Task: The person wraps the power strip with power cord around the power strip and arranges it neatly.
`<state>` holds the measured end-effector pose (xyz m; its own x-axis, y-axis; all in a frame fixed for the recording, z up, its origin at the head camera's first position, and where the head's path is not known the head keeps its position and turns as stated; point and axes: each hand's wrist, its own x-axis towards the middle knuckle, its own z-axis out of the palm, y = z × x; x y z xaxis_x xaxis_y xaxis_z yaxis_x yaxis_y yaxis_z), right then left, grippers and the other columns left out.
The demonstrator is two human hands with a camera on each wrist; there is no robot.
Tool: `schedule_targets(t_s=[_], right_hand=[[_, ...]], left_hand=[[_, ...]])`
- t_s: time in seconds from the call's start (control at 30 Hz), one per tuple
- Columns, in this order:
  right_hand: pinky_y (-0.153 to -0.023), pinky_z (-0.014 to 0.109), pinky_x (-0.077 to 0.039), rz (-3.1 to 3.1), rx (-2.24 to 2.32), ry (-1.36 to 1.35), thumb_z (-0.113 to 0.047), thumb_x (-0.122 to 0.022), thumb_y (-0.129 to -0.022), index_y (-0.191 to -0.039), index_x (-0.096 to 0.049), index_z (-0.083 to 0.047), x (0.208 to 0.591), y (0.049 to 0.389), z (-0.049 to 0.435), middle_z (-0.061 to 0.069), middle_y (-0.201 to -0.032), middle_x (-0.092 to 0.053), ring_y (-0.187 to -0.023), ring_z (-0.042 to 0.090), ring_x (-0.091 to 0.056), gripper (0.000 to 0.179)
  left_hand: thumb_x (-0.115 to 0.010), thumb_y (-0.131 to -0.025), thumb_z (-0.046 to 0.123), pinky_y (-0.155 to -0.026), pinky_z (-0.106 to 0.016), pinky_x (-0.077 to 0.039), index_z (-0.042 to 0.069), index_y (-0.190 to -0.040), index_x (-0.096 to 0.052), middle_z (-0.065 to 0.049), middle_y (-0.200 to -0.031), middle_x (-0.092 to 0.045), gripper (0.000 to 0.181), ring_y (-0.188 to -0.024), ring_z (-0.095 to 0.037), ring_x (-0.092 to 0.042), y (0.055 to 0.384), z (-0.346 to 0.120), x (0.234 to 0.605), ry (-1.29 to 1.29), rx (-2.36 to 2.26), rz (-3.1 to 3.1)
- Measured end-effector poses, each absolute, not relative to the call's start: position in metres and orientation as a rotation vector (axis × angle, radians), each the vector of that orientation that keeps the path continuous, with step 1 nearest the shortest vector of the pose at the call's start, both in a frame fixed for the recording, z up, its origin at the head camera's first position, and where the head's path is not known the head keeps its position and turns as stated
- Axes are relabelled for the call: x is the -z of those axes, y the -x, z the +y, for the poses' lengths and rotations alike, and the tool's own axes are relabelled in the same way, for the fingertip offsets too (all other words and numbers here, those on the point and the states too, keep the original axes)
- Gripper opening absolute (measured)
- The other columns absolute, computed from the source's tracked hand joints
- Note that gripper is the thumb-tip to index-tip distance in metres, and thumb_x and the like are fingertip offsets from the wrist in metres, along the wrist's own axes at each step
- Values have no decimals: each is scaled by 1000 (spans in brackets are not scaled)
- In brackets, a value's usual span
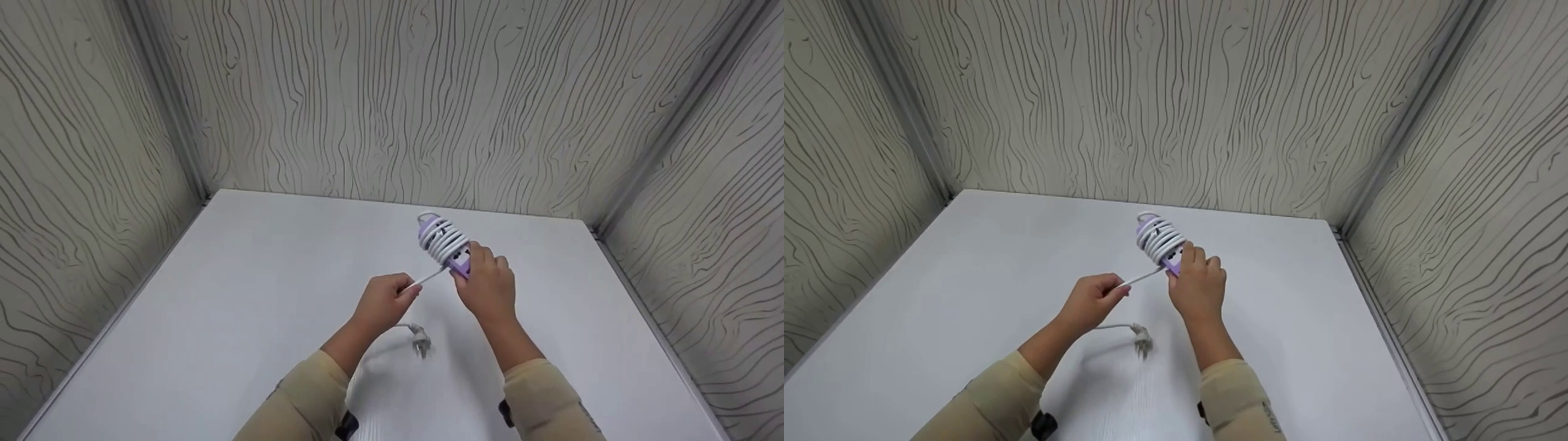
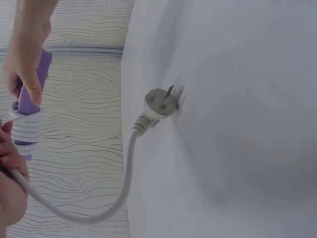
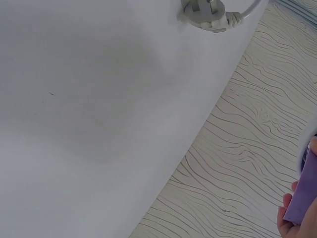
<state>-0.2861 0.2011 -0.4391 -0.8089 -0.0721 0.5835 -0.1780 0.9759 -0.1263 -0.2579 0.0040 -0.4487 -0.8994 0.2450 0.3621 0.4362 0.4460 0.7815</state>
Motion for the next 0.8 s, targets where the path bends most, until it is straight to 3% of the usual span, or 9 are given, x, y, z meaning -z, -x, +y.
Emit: schedule_targets(t_s=[0.17,0.8], right_hand=[[-68,46,-47,-2573,-148,-158,-33,-72,-76,-122,-48,-4,443,286,202,16,-106,-59,-82,34,-54,61],[-67,45,-45,-2724,-57,-187,-34,-72,-75,-125,-48,-8,452,285,201,13,-107,-58,-82,32,-52,61]], left_hand=[[-58,-86,16,-48,-20,-35,14,-73,-62,9,-57,-45,15,-52,-5,-40,257,4,445,638,1363,-2524],[-58,-85,19,-49,-21,-36,15,-71,-62,9,-57,-46,15,-52,-6,-41,257,-2,434,776,852,-2639]])
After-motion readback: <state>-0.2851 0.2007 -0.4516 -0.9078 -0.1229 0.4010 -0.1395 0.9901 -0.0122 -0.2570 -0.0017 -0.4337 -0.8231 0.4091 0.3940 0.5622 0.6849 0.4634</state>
